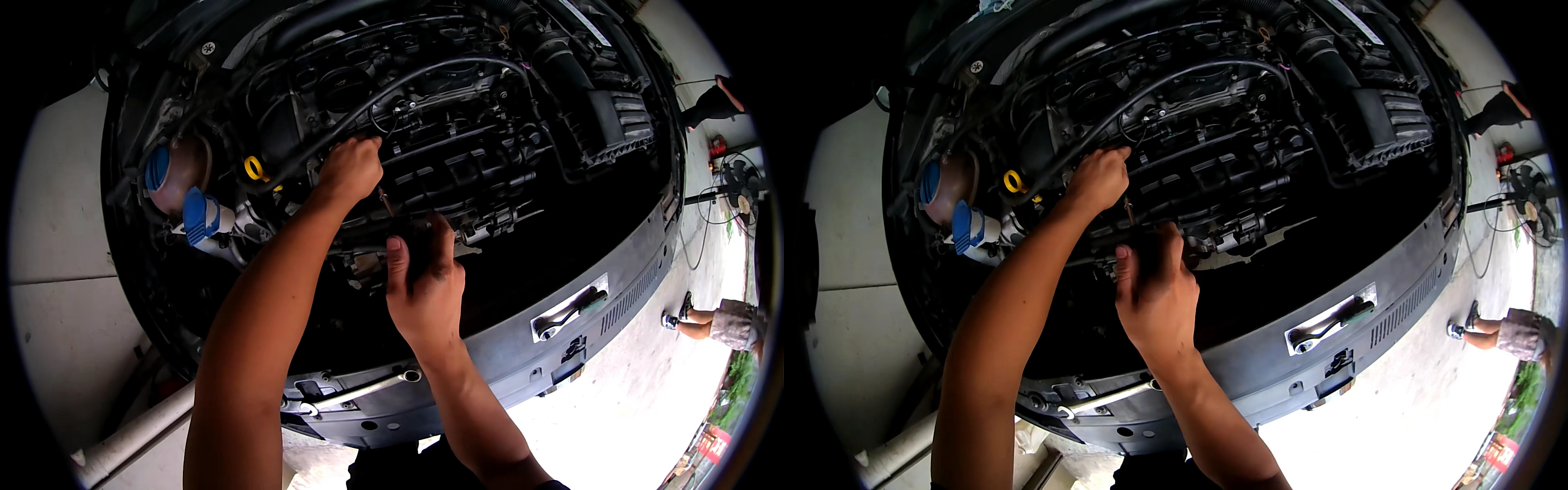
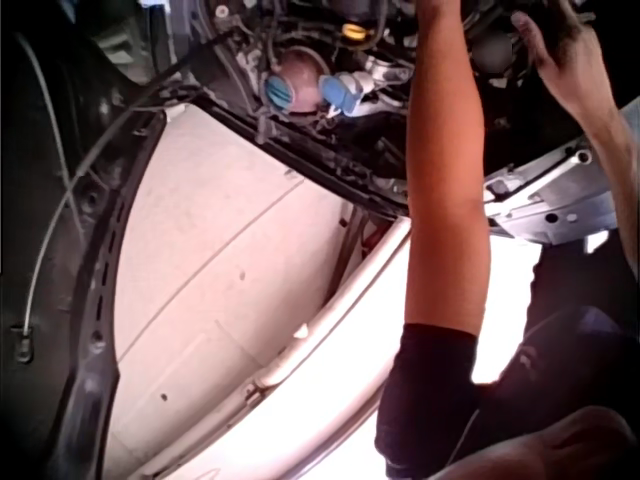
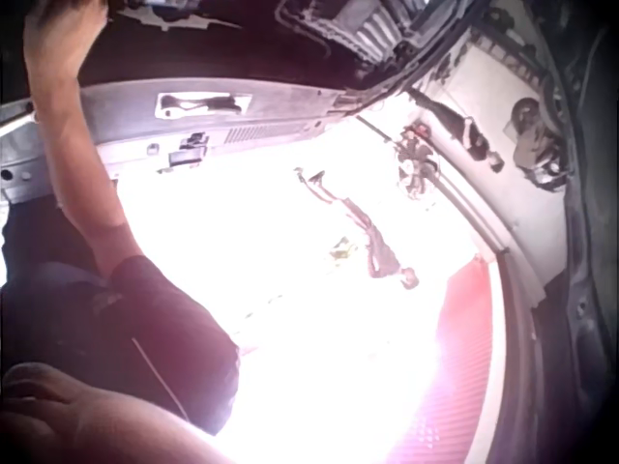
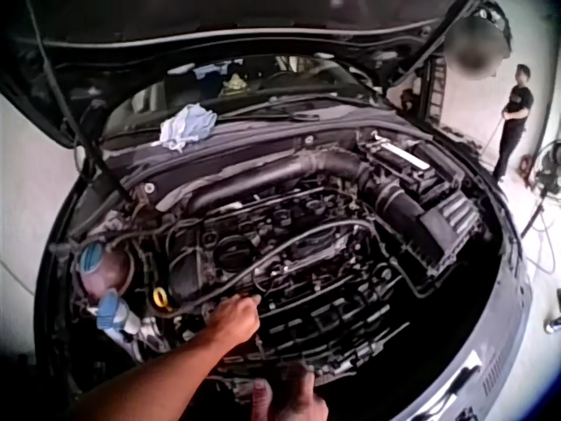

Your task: The person removes a component from the car engine using a socket wrench, retrieves a different attachment from a tool case on the ground, and uses it to work on another part of the engine block.

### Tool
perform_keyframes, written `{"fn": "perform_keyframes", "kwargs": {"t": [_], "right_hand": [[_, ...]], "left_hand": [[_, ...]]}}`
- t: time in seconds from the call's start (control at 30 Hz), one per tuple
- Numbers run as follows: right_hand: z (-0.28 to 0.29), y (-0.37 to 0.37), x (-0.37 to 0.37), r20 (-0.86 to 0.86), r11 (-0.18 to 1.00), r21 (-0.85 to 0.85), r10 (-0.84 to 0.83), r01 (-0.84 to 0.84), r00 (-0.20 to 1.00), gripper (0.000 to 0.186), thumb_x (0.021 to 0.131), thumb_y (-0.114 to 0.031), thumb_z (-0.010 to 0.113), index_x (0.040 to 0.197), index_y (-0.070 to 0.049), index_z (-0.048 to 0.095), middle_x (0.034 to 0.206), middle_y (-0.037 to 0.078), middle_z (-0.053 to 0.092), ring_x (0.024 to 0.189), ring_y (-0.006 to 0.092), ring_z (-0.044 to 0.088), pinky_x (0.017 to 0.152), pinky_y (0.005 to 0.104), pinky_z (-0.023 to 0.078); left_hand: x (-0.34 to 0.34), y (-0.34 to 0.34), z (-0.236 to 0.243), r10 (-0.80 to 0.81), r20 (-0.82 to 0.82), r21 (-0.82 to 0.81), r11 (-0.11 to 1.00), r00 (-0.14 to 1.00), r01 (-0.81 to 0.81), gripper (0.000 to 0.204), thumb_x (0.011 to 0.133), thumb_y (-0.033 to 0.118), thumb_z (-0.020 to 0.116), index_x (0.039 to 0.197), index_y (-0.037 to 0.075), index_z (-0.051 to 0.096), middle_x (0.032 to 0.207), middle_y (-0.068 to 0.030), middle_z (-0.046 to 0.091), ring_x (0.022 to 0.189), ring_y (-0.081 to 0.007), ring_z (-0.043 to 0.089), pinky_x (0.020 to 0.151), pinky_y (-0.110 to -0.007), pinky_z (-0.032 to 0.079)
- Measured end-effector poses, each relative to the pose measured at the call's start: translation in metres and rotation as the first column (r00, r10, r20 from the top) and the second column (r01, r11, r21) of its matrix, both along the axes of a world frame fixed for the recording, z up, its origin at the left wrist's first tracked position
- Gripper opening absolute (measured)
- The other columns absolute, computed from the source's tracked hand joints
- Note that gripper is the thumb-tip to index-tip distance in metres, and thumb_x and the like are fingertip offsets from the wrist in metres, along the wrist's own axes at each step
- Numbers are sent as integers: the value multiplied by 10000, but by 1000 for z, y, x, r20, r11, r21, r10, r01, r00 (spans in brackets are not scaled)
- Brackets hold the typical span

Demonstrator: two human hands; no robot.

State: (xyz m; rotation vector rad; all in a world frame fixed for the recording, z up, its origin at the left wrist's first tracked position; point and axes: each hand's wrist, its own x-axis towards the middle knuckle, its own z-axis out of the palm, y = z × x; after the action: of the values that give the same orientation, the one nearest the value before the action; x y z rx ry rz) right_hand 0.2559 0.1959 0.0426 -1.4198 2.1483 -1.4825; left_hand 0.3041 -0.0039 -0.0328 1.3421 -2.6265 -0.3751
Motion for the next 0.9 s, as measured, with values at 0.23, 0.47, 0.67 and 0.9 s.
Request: {"fn": "perform_keyframes", "kwargs": {"t": [0.23, 0.47, 0.67, 0.9], "right_hand": [[-3, 7, -2, 269, 995, 90, 13, -39, 963, 303, 858, -88, 593, 1125, 1, 482, 829, 189, 622, 697, 352, 636, 553, 400, 502], [-7, 17, -5, 225, 998, 59, 18, -32, 974, 250, 847, -75, 602, 1076, 10, 548, 833, 183, 630, 660, 345, 631, 545, 375, 503], [-4, 22, -6, 249, 999, 46, -4, -7, 969, 245, 849, -73, 608, 1078, 2, 564, 829, 171, 637, 638, 322, 637, 541, 351, 508], [-7, 31, -9, 215, 999, 38, -6, -3, 977, 233, 857, -67, 600, 1081, -7, 575, 846, 156, 647, 651, 283, 655, 542, 321, 513]], "left_hand": [[-3, 3, 10, 44, -57, 37, 998, 997, -41, 304, 843, 59, 444, 1053, 40, 663, 1045, -190, 643, 958, -358, 619, 864, -427, 501], [-1, 7, 16, 91, -61, 57, 995, 994, -88, 306, 809, 62, 479, 1054, 24, 658, 990, -213, 650, 943, -368, 617, 872, -422, 498], [-7, 9, 25, 137, -3, 98, 986, 991, -136, 331, 829, 82, 456, 1094, 21, 645, 1011, -230, 641, 983, -387, 600, 908, -437, 472], [-6, 8, 24, 174, -27, 141, 976, 984, -169, 340, 841, 96, 417, 1078, 26, 650, 1044, -219, 636, 1019, -395, 581, 930, -447, 452]]}}
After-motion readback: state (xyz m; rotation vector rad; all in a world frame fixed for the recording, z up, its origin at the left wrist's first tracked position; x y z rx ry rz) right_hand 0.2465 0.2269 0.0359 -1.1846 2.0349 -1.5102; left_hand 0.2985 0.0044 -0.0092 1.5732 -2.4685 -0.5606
